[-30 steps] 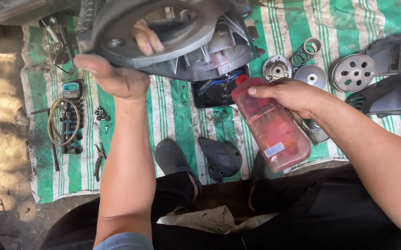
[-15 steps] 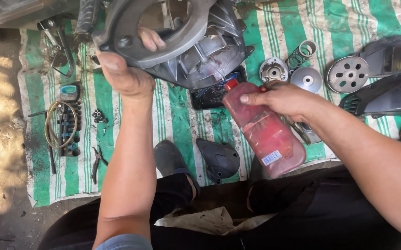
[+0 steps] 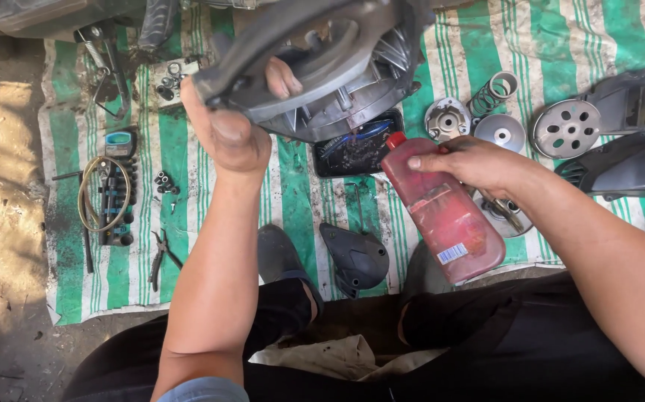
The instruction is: The person cleans a motorcycle engine casing by applying liquid from a red bottle and scrubbing the interior with a brush. They then pour more liquid into the casing and wipe the exterior with a cloth.
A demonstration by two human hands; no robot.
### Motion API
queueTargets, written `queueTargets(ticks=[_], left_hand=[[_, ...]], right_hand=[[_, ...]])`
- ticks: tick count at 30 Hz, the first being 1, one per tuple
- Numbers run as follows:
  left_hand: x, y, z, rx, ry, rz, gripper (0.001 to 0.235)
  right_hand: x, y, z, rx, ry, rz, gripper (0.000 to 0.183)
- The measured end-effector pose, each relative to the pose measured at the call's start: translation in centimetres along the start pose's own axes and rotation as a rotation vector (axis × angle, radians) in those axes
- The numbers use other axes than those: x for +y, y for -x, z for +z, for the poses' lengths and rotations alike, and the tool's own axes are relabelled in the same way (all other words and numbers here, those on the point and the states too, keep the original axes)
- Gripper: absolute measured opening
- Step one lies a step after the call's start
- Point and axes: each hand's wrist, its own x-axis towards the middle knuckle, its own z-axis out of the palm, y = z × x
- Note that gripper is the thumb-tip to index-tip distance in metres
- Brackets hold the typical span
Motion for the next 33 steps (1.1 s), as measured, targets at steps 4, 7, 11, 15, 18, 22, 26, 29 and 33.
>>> queueTargets(ticks=[4, 7, 11, 15, 18, 22, 26, 29, 33], left_hand=[[2.6, -1.8, 3.4, 0.012, -0.169, -0.054, 0.097], [3.3, -2.2, 4.7, -0.024, -0.563, 0.130, 0.094], [1.5, -1.4, 3.2, 0.015, -0.232, 0.024, 0.091], [-1.8, 0.4, -1.2, -0.009, 0.188, -0.016, 0.039], [-2.1, 0.4, -2.5, 0.046, 0.128, -0.085, 0.076], [-2.7, 0.0, -2.6, 0.038, 0.151, -0.063, 0.079], [-1.4, -0.1, 0.0, -0.002, 0.180, -0.051, 0.067], [0.5, -1.1, 3.2, 0.021, -0.121, -0.044, 0.088], [1.9, -1.7, 5.7, -0.078, -0.688, 0.169, 0.108]], right_hand=[[0.3, -0.4, -0.3, -0.016, -0.035, 0.007, 0.048], [0.4, -0.6, -0.3, -0.009, -0.017, 0.000, 0.053], [0.1, -0.8, 0.2, -0.036, -0.107, 0.009, 0.040], [-0.9, 0.5, 2.1, -0.065, -0.006, -0.029, 0.042], [-2.0, 2.4, 2.2, -0.143, 0.069, -0.062, 0.037], [-2.1, 2.1, 2.4, 0.000, 0.383, -0.003, 0.055], [-0.7, 1.2, 1.5, -0.062, 0.148, -0.010, 0.038], [-1.3, 2.1, 1.1, -0.039, 0.144, 0.006, 0.043], [-0.3, 1.9, 0.1, -0.030, 0.179, 0.014, 0.052]])
